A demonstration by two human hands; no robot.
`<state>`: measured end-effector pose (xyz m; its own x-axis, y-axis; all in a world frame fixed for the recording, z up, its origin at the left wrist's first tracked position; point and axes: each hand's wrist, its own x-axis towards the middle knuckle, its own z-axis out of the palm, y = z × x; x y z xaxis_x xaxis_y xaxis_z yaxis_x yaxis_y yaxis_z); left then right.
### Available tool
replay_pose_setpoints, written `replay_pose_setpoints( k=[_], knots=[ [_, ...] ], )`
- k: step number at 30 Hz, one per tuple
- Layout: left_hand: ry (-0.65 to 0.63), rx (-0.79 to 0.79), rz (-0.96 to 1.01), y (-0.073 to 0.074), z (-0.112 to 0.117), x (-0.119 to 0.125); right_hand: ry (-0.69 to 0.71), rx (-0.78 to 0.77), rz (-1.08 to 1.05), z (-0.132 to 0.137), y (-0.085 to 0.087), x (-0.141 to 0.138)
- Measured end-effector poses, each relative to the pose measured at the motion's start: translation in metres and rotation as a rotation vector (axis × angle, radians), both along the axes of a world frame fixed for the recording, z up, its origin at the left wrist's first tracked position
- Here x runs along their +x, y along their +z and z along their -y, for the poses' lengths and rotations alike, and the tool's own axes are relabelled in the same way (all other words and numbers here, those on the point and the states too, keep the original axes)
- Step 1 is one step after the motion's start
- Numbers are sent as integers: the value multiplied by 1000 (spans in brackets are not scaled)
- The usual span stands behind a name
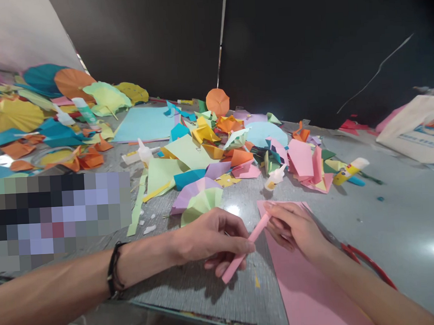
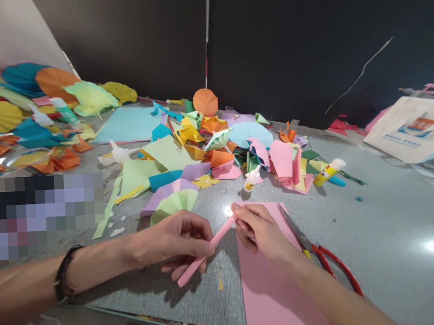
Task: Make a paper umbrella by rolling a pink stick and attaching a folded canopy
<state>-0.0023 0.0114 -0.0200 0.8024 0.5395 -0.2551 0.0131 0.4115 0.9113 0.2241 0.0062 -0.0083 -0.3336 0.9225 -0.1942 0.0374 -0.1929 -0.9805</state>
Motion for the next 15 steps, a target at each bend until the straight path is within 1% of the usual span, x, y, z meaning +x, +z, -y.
replay_pose_setpoints(
  k=[6,10,15],
  knots=[
    [-8,-18,14,5,0,0,-81,40,42,-5,-7,8],
    [-26,-31,46,4,-1,0,-76,26,17,-8,-11,11],
    [-13,-51,46,3,1,0,-84,29,2,-11,-14,14]
  ],
)
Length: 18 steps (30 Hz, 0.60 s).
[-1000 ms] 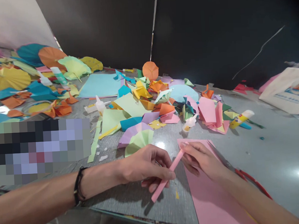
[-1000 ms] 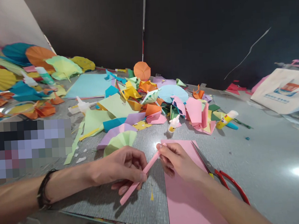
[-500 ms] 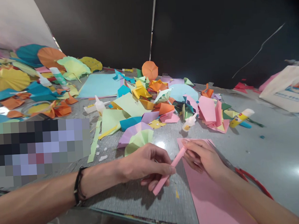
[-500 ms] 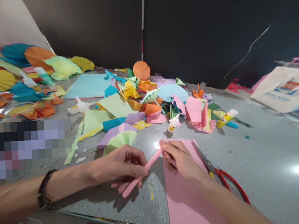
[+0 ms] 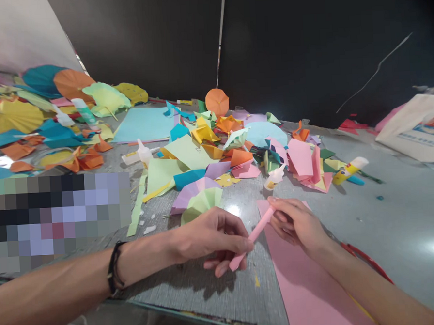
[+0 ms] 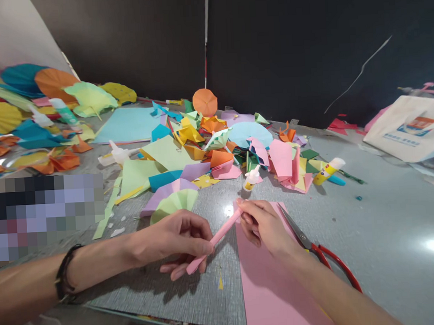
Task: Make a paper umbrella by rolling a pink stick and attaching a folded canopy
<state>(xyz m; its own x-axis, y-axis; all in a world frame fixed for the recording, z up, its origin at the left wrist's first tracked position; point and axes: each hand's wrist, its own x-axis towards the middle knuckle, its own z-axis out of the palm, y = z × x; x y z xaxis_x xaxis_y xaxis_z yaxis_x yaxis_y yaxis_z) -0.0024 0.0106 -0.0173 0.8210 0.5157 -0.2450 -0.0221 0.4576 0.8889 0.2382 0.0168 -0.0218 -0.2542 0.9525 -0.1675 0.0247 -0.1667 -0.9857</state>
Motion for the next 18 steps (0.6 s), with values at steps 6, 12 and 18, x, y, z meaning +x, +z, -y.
replay_pose_setpoints(
  k=[6,12,18],
  knots=[
    [28,-41,21,-2,1,0,-48,-1,10,-4,1,4],
    [20,-42,11,-3,0,0,-41,6,2,-4,-3,6],
    [25,-51,20,-3,0,0,-31,-1,-19,-5,-4,7]
  ],
)
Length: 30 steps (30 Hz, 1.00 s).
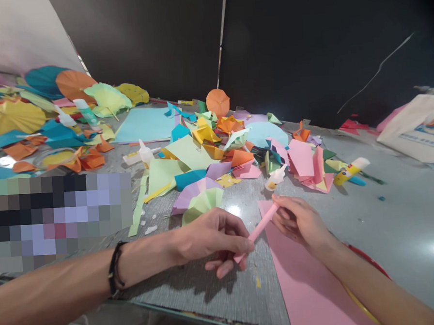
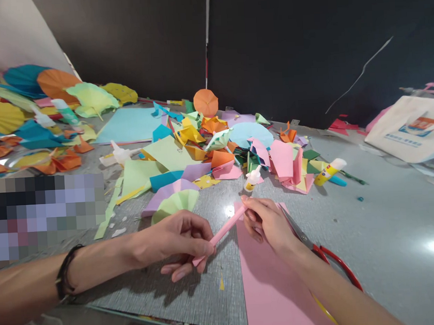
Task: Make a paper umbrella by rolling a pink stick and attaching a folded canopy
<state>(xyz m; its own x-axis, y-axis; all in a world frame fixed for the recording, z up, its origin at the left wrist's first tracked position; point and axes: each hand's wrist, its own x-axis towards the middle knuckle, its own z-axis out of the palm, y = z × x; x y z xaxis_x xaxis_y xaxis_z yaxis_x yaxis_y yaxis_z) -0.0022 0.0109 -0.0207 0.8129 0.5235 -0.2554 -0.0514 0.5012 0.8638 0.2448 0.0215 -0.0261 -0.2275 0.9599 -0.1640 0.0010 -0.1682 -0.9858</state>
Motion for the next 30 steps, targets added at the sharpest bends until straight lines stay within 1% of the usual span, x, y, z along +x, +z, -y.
replay_pose_setpoints(
  k=[8,14,20,30],
  knots=[
    [30,-32,36,6,2,-1,-8,1,-30,2,1,-3],
    [8,-89,87,3,0,-1,-15,12,-34,1,0,-3],
    [28,-128,114,1,-2,-3,-35,23,-72,1,-1,-4],
    [-4,-161,170,1,-5,-5,13,76,-168,-1,-1,-5]
  ],
)
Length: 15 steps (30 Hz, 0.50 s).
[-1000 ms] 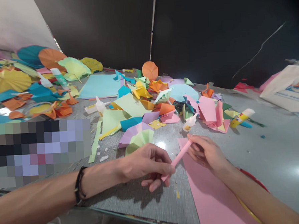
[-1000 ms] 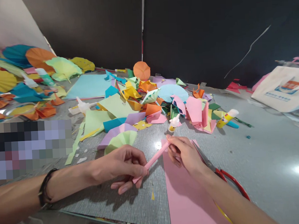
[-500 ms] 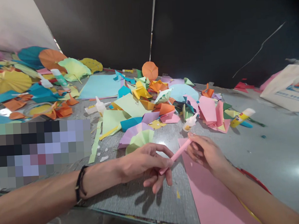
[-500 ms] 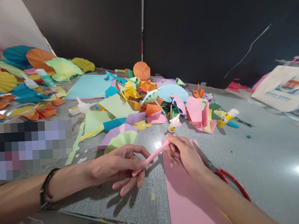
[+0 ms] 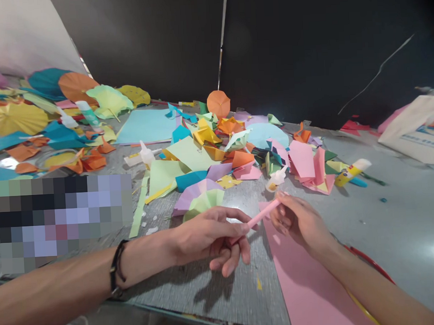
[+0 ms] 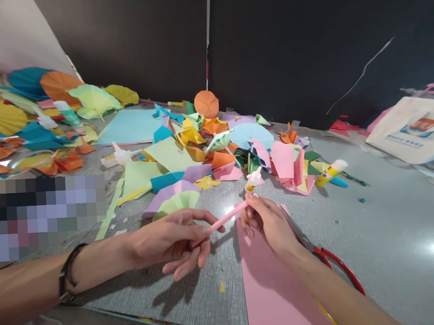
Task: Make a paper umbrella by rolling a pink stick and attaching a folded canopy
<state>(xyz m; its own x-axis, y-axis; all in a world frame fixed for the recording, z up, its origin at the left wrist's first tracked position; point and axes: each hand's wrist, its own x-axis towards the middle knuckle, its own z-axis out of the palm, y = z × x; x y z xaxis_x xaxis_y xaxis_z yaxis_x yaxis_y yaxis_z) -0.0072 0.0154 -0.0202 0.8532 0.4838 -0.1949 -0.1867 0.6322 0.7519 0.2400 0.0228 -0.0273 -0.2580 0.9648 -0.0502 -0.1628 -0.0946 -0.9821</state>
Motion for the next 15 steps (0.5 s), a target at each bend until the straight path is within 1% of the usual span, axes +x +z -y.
replay_pose_setpoints(
  k=[5,9,12,15],
  knots=[
    [-16,8,26,1,0,0,25,75,29,-2,5,1],
    [13,31,22,-1,1,1,44,130,80,-4,5,4],
    [32,53,20,-4,1,3,35,137,84,-6,3,5],
    [39,42,8,-6,1,5,31,146,114,-6,4,5]
  ],
)
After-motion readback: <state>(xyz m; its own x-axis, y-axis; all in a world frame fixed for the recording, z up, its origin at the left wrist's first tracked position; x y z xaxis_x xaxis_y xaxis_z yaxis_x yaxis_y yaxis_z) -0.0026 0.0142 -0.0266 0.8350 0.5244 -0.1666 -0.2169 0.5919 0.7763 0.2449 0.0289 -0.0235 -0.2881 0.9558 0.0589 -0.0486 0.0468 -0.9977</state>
